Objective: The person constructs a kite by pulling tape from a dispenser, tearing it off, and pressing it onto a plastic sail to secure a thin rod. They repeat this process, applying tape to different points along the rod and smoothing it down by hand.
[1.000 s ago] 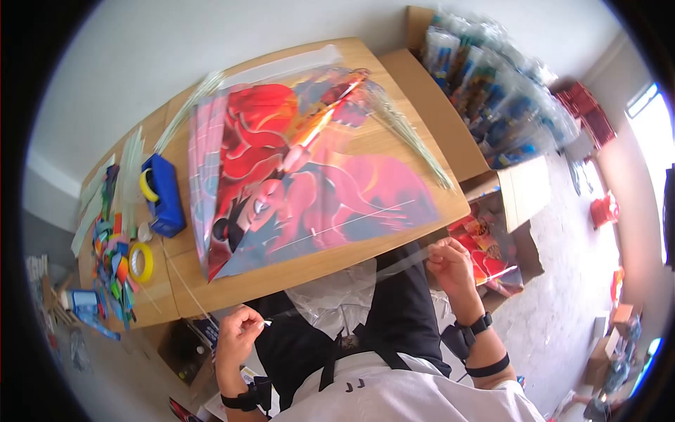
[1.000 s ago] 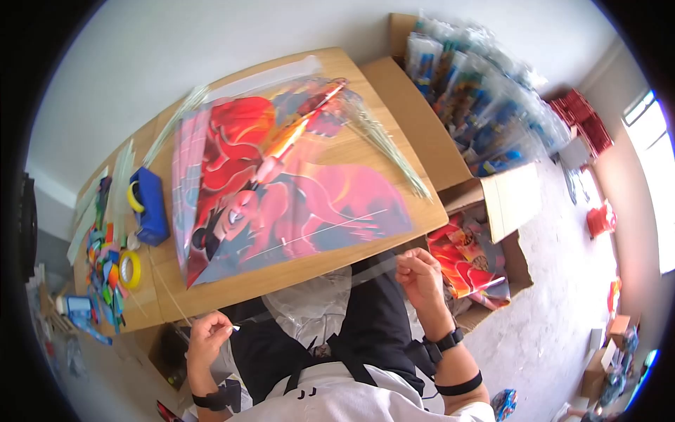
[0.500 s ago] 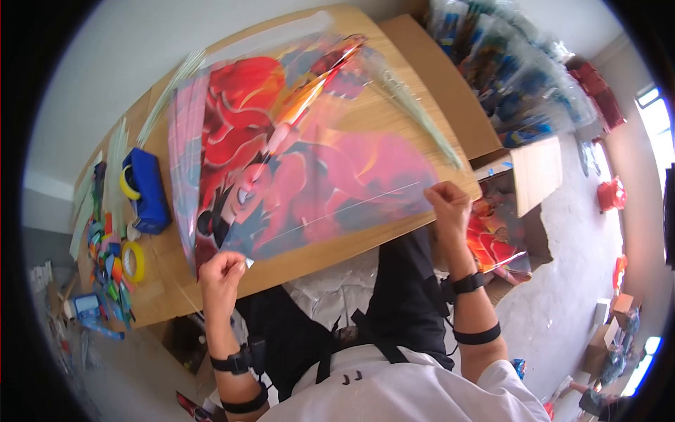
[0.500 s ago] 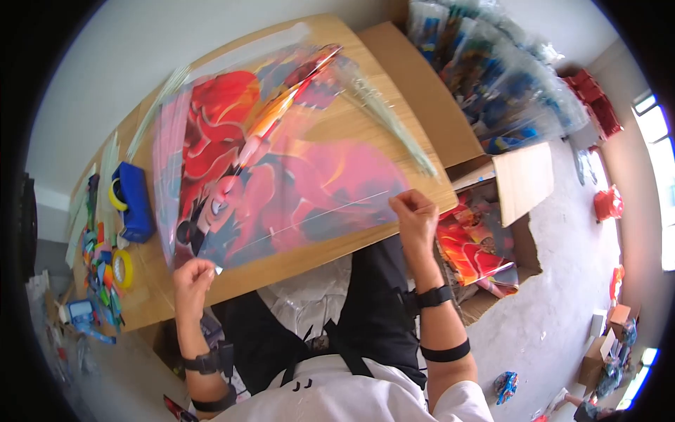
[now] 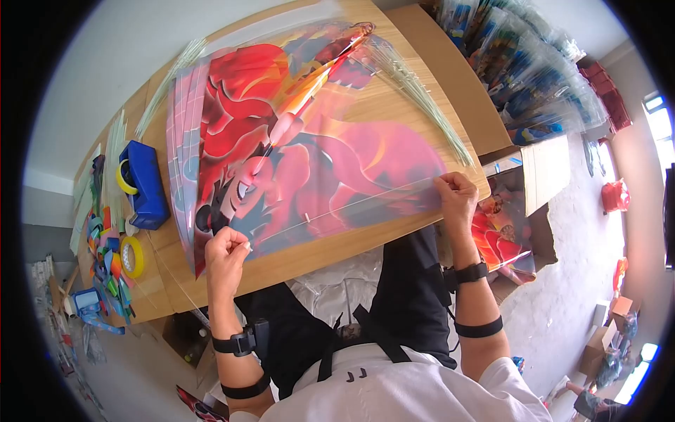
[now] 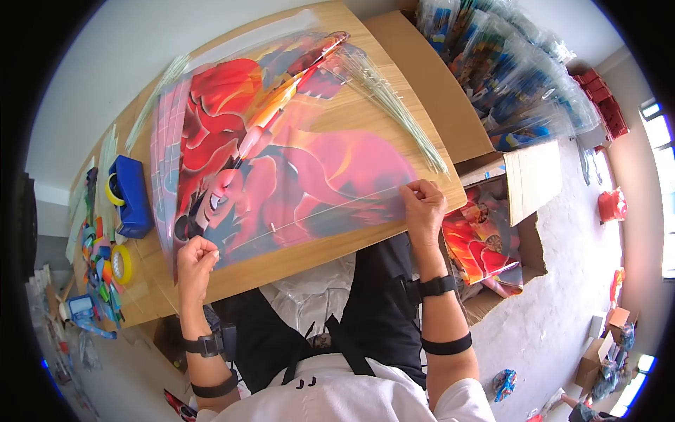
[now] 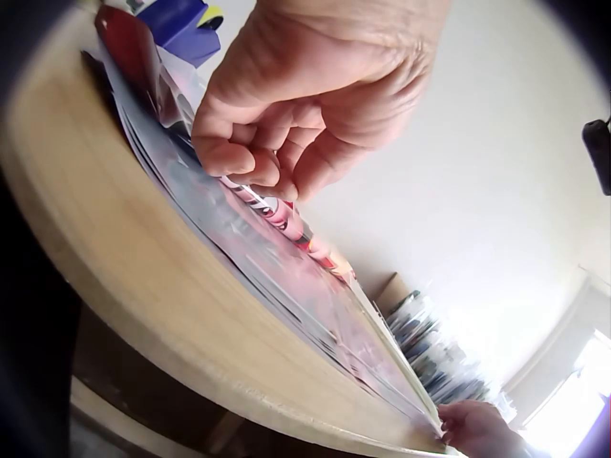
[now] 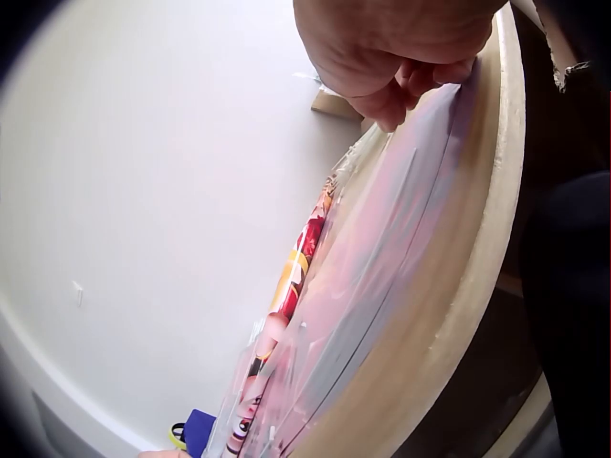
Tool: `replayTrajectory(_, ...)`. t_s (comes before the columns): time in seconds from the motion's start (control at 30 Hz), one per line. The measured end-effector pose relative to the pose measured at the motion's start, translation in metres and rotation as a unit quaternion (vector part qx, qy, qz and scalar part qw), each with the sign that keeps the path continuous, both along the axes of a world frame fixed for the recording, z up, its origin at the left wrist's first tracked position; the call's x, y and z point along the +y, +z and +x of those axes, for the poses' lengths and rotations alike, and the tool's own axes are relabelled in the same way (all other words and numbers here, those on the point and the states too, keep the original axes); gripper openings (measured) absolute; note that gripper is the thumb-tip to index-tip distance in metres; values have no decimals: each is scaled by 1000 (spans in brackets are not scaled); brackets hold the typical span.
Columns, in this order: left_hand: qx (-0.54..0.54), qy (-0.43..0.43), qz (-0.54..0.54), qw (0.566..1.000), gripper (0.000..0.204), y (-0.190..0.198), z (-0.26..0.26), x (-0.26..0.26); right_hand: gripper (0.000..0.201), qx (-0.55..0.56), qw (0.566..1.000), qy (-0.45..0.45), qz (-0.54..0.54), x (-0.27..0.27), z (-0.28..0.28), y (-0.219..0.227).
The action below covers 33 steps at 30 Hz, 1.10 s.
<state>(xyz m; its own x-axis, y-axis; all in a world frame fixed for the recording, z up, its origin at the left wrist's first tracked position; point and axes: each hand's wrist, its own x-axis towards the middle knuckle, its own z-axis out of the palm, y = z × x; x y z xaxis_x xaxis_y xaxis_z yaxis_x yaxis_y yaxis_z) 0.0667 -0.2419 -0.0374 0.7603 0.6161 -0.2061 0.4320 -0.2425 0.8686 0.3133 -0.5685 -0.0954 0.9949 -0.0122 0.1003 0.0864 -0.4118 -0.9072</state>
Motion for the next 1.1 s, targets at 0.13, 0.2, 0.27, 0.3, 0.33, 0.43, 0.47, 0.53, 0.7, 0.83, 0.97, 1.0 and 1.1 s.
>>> replayTrajectory(0.13,-17,-1,-8,1000,2,-3,1,1,13,-8,998,-9,-61,9,-1,12)
replayTrajectory(0.2,-14,-2,-18,1000,3,-4,4,1,14,-10,996,-18,-83,13,-2,18)
replayTrajectory(0.27,-26,-12,-17,999,3,-12,4,4,13,-21,996,-12,-88,6,5,8)
replayTrajectory(0.3,-36,-19,-5,999,4,-18,2,7,13,-30,995,-5,-90,4,7,0)
replayTrajectory(0.33,-26,-24,-9,999,4,-14,3,7,12,-37,996,4,-85,3,8,-4)
replayTrajectory(0.43,0,-21,-20,1000,7,-17,4,10,12,-18,998,10,-51,5,8,-1)
replayTrajectory(0.47,19,-11,-18,1000,7,-17,6,10,12,-14,999,17,-46,6,9,0)
replayTrajectory(0.53,40,0,-17,999,7,-19,7,12,12,-20,998,7,-54,6,9,0)
replayTrajectory(0.7,79,1,10,997,9,-19,12,12,12,-6,999,5,-47,7,8,1)
replayTrajectory(0.83,-10,-5,22,1000,9,-36,6,18,13,-37,998,-6,-50,3,11,-6)
replayTrajectory(0.97,7,-11,30,999,8,-15,8,8,14,-6,1000,-26,-5,0,8,-4)
replayTrajectory(1.0,2,-16,28,999,8,-12,8,5,13,-4,999,-34,-21,0,5,-1)
replayTrajectory(1.1,21,-8,41,999,8,-9,8,-1,13,-4,998,-43,-44,3,1,4)
